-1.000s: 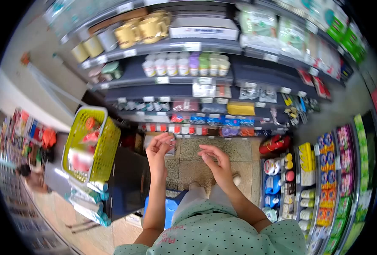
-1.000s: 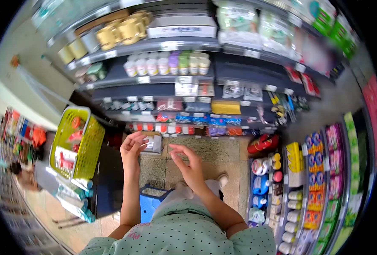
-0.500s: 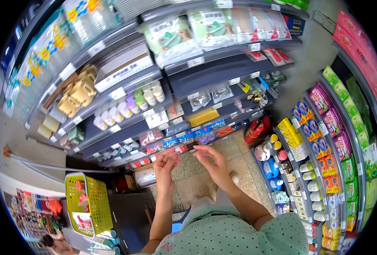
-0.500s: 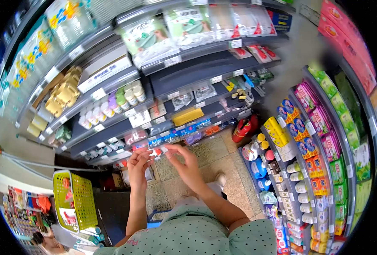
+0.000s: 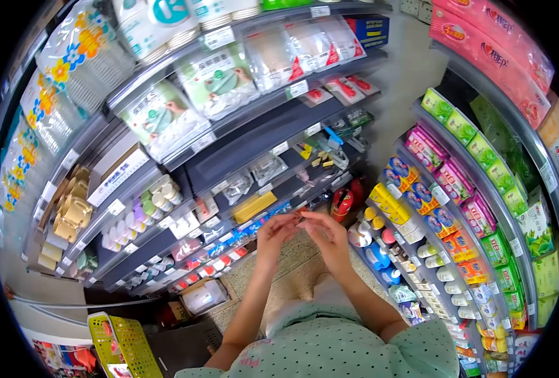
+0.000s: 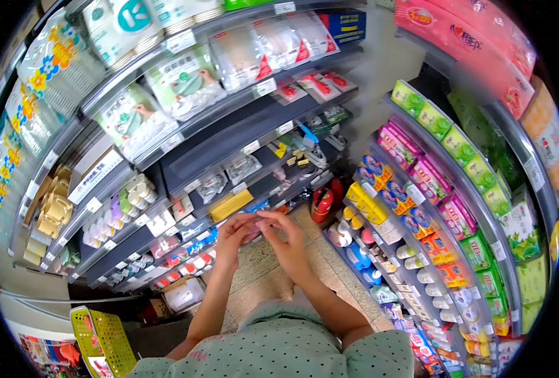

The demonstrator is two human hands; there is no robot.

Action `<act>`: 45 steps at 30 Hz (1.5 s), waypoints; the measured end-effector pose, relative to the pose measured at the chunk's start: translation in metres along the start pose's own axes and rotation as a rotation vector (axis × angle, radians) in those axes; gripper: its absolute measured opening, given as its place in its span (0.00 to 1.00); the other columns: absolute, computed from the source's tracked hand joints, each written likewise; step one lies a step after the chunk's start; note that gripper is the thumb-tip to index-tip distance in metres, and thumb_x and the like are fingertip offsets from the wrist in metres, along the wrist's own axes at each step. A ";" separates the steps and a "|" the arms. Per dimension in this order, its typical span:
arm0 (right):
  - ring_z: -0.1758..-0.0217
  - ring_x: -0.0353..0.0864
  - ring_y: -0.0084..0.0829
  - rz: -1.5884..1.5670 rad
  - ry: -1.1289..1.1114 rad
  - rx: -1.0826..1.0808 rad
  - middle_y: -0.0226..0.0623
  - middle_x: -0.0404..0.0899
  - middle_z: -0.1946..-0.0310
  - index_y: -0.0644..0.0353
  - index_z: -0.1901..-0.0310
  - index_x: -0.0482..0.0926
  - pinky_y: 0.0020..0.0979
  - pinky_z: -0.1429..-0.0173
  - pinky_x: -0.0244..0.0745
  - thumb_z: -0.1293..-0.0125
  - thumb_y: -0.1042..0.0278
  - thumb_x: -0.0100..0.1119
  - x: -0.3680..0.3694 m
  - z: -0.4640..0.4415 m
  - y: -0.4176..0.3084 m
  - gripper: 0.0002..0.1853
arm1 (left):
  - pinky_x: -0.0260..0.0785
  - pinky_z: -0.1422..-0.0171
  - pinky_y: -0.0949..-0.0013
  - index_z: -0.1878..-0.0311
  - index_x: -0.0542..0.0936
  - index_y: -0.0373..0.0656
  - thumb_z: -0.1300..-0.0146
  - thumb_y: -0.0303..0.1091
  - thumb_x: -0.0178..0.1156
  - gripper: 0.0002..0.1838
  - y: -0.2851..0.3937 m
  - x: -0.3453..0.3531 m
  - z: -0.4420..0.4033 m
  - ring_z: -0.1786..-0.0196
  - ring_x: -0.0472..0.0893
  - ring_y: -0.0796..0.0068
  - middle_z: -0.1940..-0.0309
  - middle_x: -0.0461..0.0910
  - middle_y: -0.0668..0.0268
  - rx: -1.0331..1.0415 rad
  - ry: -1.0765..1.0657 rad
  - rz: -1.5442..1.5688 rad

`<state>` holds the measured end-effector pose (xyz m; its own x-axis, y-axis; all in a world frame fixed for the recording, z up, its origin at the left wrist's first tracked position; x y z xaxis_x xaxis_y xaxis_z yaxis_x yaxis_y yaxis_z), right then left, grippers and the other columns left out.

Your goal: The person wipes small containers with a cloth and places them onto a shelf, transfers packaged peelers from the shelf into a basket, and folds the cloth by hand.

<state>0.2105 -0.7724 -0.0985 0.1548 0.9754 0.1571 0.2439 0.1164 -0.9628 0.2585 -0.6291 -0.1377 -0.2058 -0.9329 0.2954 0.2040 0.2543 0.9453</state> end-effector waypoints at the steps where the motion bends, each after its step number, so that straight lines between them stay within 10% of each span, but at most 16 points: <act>1: 0.50 0.80 0.25 0.007 0.017 0.000 0.37 0.81 0.55 0.66 0.48 0.77 0.26 0.44 0.70 0.33 0.74 0.56 -0.013 -0.004 -0.001 0.13 | 0.73 0.51 0.77 0.48 0.78 0.39 0.35 0.24 0.54 0.13 -0.006 0.012 -0.013 0.54 0.80 0.79 0.57 0.82 0.67 0.009 -0.042 -0.017; 14: 0.55 0.78 0.22 0.061 0.312 -0.022 0.33 0.81 0.62 0.64 0.48 0.77 0.23 0.47 0.68 0.33 0.75 0.57 -0.101 -0.044 -0.012 0.13 | 0.69 0.53 0.76 0.50 0.79 0.39 0.39 0.26 0.60 0.14 -0.027 0.118 -0.169 0.56 0.78 0.80 0.56 0.82 0.67 0.122 -0.231 -0.144; 37: 0.51 0.78 0.25 0.089 0.632 -0.027 0.37 0.81 0.57 0.65 0.49 0.77 0.27 0.42 0.69 0.37 0.78 0.59 -0.088 -0.149 0.002 0.14 | 0.71 0.39 0.51 0.42 0.71 0.41 0.42 0.37 0.63 0.25 -0.066 0.148 -0.531 0.41 0.75 0.53 0.35 0.66 0.57 -0.427 -0.275 0.310; 45: 0.49 0.77 0.26 0.056 0.679 -0.013 0.37 0.81 0.57 0.65 0.49 0.77 0.29 0.39 0.67 0.37 0.78 0.59 -0.082 -0.166 0.009 0.14 | 0.72 0.41 0.51 0.52 0.76 0.44 0.42 0.38 0.63 0.16 -0.088 0.153 -0.569 0.43 0.77 0.55 0.51 0.75 0.62 -0.533 -0.359 0.330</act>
<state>0.3586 -0.8820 -0.0834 0.7328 0.6457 0.2145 0.2291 0.0626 -0.9714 0.7535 -0.9389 -0.2542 -0.3358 -0.6641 0.6680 0.7303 0.2643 0.6299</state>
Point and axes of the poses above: each hand's wrist, its own z-axis away from the middle knuckle, its own x-axis out of the palm, y = z × x, the point moved 2 cm from there along -z, towards the middle knuckle
